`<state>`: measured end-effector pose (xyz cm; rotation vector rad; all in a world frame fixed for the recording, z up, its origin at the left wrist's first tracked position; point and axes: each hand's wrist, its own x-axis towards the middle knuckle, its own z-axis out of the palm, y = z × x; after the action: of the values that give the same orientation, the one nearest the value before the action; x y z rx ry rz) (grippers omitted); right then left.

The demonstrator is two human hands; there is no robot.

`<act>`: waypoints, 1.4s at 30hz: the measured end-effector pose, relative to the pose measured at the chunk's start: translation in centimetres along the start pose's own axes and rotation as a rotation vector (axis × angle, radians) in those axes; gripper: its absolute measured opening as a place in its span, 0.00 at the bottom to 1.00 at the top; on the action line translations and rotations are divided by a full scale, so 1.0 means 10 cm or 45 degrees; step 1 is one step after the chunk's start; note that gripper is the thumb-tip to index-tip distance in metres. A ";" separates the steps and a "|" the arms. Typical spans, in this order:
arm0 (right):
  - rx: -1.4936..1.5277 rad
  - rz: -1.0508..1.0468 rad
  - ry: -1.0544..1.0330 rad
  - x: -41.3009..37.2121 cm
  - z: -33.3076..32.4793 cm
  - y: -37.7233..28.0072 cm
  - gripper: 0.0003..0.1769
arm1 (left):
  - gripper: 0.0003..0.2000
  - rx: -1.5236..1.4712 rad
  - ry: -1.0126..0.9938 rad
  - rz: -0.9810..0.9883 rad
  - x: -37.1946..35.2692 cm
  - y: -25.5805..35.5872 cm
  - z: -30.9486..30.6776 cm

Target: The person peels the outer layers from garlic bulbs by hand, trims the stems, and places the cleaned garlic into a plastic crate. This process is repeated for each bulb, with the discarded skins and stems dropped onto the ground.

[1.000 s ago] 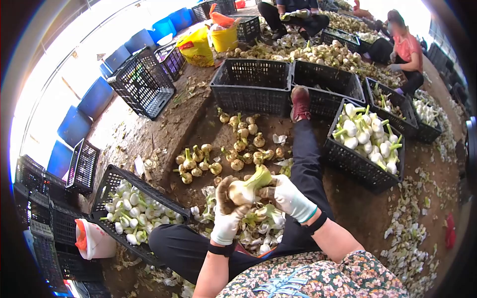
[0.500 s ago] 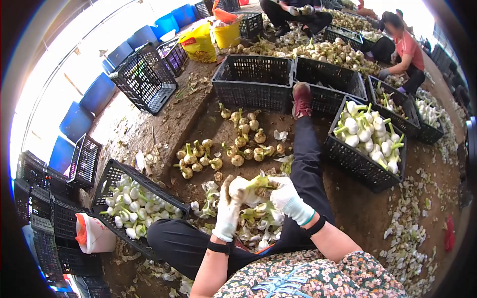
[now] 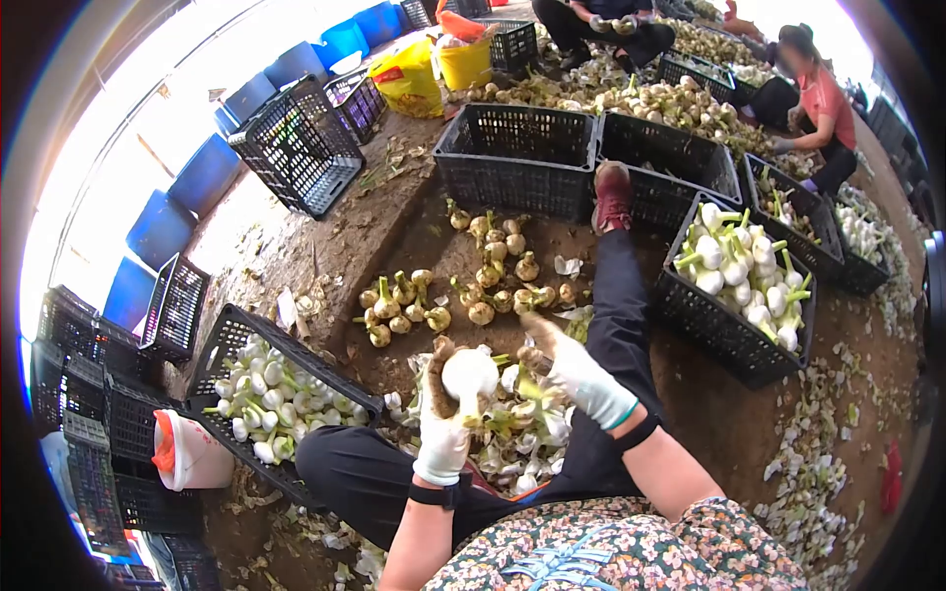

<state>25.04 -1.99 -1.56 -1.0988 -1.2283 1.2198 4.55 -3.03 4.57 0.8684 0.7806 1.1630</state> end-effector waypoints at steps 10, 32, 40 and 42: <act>1.082 0.403 -0.116 -0.19 0.25 -0.33 0.33 | 0.16 1.516 -0.164 0.712 0.22 0.01 0.04; 0.393 0.149 0.019 -0.19 0.23 -0.07 0.45 | 0.10 -0.245 0.168 -0.220 0.32 -0.32 0.00; 1.567 0.418 -0.403 -0.35 -0.10 -0.37 0.32 | 0.12 -0.634 0.568 -0.105 0.75 0.01 -0.55; 1.661 0.355 -0.479 -0.31 -0.18 -0.42 0.29 | 0.13 -0.520 0.664 -0.150 0.92 -0.19 -0.70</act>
<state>27.24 -5.25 2.33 -0.0427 -0.2859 2.0263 1.34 6.72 -0.99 0.1727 0.9515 1.3986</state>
